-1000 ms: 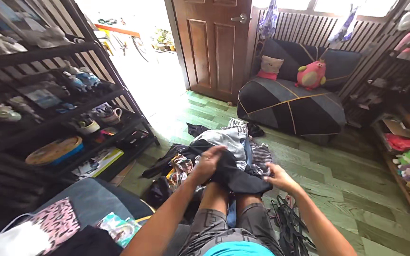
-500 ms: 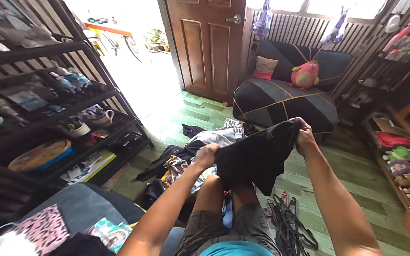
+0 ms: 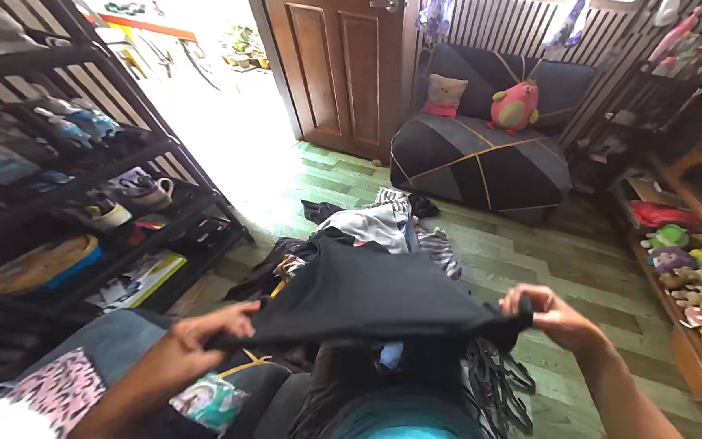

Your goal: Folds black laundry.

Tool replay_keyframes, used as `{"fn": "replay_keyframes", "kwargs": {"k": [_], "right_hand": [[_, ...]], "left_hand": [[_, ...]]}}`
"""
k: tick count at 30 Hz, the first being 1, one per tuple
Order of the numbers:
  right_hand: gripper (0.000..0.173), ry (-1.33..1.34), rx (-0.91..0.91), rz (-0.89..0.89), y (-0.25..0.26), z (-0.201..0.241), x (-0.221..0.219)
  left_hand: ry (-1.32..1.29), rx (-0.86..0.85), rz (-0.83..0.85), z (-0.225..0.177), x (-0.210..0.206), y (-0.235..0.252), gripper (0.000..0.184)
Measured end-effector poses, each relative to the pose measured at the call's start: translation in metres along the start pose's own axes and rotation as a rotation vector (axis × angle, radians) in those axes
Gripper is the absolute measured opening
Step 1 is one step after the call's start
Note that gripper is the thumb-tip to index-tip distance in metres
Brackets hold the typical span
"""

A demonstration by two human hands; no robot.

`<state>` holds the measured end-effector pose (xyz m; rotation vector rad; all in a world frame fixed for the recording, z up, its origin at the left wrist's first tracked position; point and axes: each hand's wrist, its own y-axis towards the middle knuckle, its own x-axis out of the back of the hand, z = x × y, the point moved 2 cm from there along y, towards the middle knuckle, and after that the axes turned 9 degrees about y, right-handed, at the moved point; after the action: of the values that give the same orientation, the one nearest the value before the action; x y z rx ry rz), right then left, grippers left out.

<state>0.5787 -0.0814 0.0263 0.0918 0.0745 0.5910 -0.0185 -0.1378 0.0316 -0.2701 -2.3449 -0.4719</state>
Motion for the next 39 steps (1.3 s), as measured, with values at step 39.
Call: {"fn": "replay_keyframes", "kwargs": {"k": [39], "right_hand": [[0.022,-0.023,-0.444,-0.469,-0.013,-0.051,0.004]], "left_hand": [[0.031,0.609,0.066,0.053,-0.038,0.049,0.043]]}}
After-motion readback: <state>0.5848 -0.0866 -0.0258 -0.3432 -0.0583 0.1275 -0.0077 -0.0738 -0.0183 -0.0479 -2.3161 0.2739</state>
